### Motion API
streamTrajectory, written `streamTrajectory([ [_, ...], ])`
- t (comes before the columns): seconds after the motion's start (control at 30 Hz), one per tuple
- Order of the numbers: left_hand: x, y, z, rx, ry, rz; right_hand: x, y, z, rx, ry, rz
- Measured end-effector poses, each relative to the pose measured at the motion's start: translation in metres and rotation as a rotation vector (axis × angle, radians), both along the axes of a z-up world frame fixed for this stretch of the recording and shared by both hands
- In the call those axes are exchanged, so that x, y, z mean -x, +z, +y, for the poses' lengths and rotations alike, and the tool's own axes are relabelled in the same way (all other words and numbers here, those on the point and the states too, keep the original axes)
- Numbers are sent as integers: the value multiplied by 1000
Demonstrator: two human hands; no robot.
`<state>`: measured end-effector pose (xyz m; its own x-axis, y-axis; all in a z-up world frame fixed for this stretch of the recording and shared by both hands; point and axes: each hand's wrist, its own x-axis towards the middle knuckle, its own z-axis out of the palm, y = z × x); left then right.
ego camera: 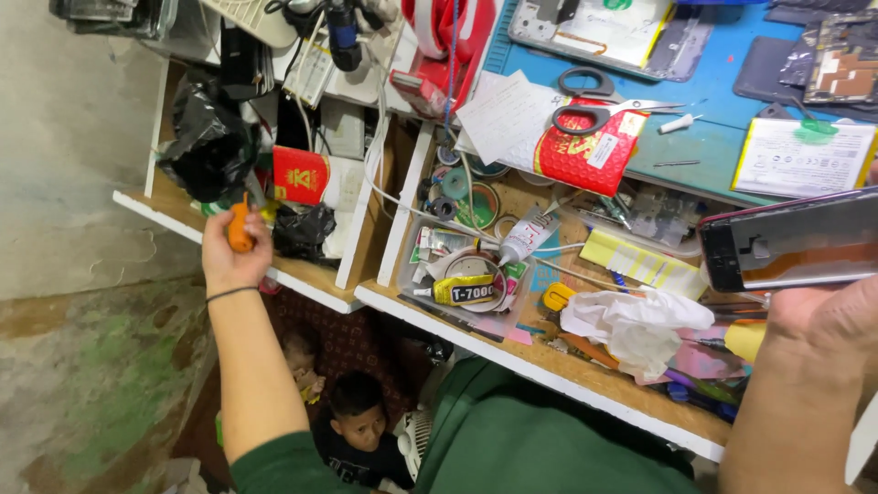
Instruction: Scraping glue residue and cleaning the edges of a mobile phone chassis using manual and electric tools.
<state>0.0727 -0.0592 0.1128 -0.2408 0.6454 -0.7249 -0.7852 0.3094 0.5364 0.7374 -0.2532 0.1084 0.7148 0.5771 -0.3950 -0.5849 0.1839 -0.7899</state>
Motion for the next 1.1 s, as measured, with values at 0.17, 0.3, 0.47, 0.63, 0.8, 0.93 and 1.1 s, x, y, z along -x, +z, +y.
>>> streamTrajectory([
  [0.17, -95, 50, -83, -345, -225, -95, 23, 33, 13, -96, -139, -22],
  [0.3, -168, 71, -138, -527, -182, 281, 33, 33, 14, -101, -101, -1],
  [0.47, -211, 74, -150, -861, -290, -7, 43, 34, 14, -93, -39, -4],
  [0.63, -223, 83, -105, -669, -293, -434, 47, 39, 15, -63, -40, 1],
  [0.8, -181, 63, -80, -504, -373, -733, 47, 35, 15, -69, -82, 135],
  [0.93, -135, 41, -70, -280, -387, 18, 47, 33, 12, -50, -29, 68],
  [1.1, -102, 41, -68, -107, -477, 84, 42, 36, 13, 7, 43, 19],
])
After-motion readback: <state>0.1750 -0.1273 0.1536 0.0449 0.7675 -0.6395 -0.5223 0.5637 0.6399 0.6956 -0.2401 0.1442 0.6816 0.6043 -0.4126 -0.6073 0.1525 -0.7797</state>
